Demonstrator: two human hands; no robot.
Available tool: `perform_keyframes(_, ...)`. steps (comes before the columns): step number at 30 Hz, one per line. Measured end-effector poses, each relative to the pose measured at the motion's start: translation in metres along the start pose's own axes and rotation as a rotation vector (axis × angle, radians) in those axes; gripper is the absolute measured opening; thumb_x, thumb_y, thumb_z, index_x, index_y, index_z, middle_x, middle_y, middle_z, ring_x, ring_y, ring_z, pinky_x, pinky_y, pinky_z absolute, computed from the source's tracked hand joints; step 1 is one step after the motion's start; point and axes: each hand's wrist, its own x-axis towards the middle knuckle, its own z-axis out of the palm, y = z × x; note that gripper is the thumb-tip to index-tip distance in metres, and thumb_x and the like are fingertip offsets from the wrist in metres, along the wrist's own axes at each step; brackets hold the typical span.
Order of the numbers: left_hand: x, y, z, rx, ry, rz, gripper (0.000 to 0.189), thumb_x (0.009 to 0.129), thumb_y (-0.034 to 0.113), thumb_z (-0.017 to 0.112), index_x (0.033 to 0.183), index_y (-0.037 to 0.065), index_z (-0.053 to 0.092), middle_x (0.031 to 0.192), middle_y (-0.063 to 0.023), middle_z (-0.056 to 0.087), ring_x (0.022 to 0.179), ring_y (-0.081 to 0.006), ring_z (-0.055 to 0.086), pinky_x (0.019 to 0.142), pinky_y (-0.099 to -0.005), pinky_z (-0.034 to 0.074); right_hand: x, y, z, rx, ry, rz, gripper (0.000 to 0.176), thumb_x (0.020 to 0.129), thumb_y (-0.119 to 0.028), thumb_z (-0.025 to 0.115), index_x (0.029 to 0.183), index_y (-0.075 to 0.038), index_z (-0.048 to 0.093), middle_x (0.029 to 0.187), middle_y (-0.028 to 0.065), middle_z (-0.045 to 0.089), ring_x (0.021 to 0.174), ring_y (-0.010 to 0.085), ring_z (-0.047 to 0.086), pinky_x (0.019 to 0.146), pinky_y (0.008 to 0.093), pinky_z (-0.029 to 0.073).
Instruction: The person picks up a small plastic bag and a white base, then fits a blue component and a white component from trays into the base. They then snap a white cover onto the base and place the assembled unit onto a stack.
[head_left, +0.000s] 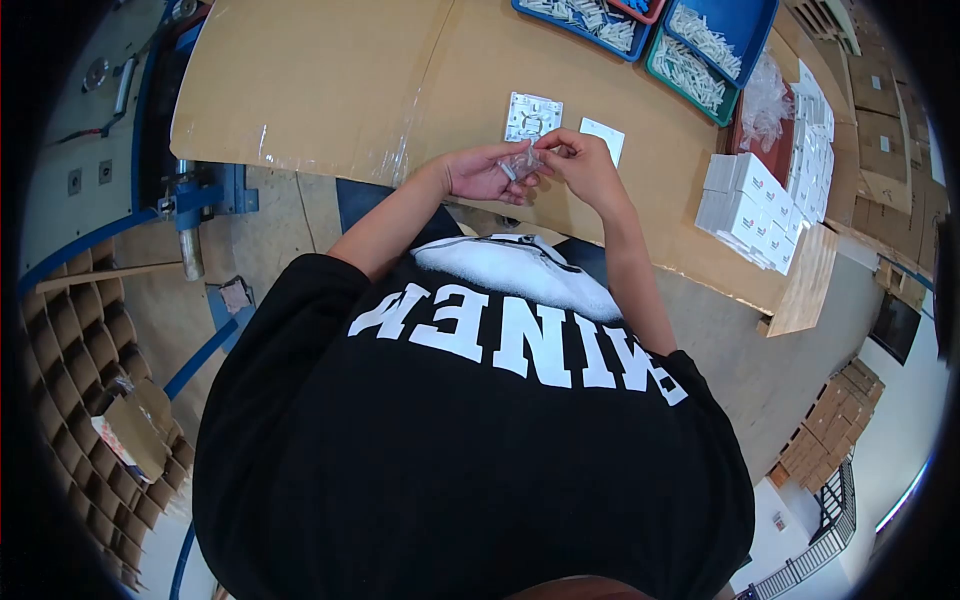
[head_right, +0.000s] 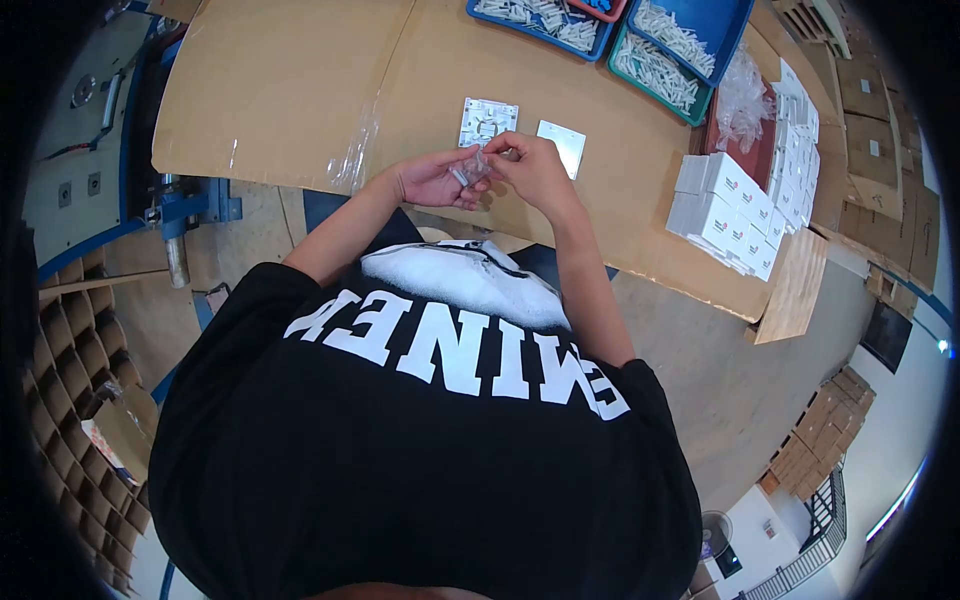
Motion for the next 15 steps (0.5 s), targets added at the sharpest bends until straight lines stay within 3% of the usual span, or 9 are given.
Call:
perform_keyframes(3,0.000,-0.001,-0.004,-0.010,-0.029,0.002,0.049,0.104,0.055,0.044,0.119,0.013,0.062,0.098,-0.0009,0.058,0.089,-0.0145,0.055,0.091,-0.0347,0.046,0.002,0.000,-0.003,-0.180,-0.029,-0.153,0.009,0.089,-0.002,0.071,0.098,0.000,0.071,0.103,0.0018,0.067,0.090,0.0110,0.062,0.078,0.0252,0.050)
perform_keyframes(4,0.000,-0.001,-0.004,-0.016,-0.033,0.000,0.045,0.104,0.055,0.043,0.114,0.015,0.062,0.098,-0.0008,0.058,0.090,-0.0149,0.055,0.092,-0.0350,0.046,0.005,0.004,-0.004,-0.179,-0.028,-0.151,0.009,0.089,-0.002,0.071,0.098,0.000,0.071,0.103,0.0018,0.067,0.090,0.0110,0.062,0.078,0.0252,0.050)
perform_keyframes(6,0.001,-0.002,-0.006,-0.020,-0.030,-0.005,0.042,0.104,0.054,0.043,0.112,0.016,0.062,0.098,-0.0007,0.058,0.091,-0.0153,0.055,0.092,-0.0353,0.046,0.010,0.014,-0.003,-0.115,-0.145,-0.298,0.011,0.090,-0.004,0.069,0.100,0.002,0.071,0.117,0.0052,0.063,0.101,0.0161,0.062,0.086,0.0269,0.050)
perform_keyframes(9,0.000,-0.002,-0.004,-0.026,-0.023,0.002,0.039,0.105,0.052,0.044,0.110,0.017,0.061,0.098,-0.0008,0.058,0.093,-0.0162,0.056,0.094,-0.0364,0.046,0.012,0.021,-0.002,-0.064,-0.177,-0.291,0.016,0.096,-0.011,0.063,0.101,0.002,0.071,0.128,0.0071,0.059,0.104,0.0173,0.062,0.088,0.0282,0.050)
perform_keyframes(13,0.003,-0.004,-0.014,-0.060,-0.093,-0.005,0.039,0.104,0.051,0.045,0.111,0.015,0.061,0.099,-0.0013,0.059,0.096,-0.0171,0.057,0.096,-0.0384,0.045,0.009,0.020,0.007,0.023,-0.157,-0.266,0.028,0.101,-0.024,0.058,0.103,0.000,0.072,0.130,0.0115,0.057,0.102,0.0206,0.063,0.090,0.0300,0.049)
perform_keyframes(15,0.003,-0.007,-0.017,-0.032,-0.089,0.006,0.040,0.104,0.051,0.045,0.112,0.015,0.060,0.097,-0.0007,0.057,0.094,-0.0168,0.057,0.097,-0.0388,0.045,0.008,0.020,0.014,0.099,-0.212,-0.093,0.034,0.105,-0.026,0.054,0.102,0.002,0.071,0.131,0.0076,0.057,0.107,0.0164,0.060,0.092,0.0293,0.049)
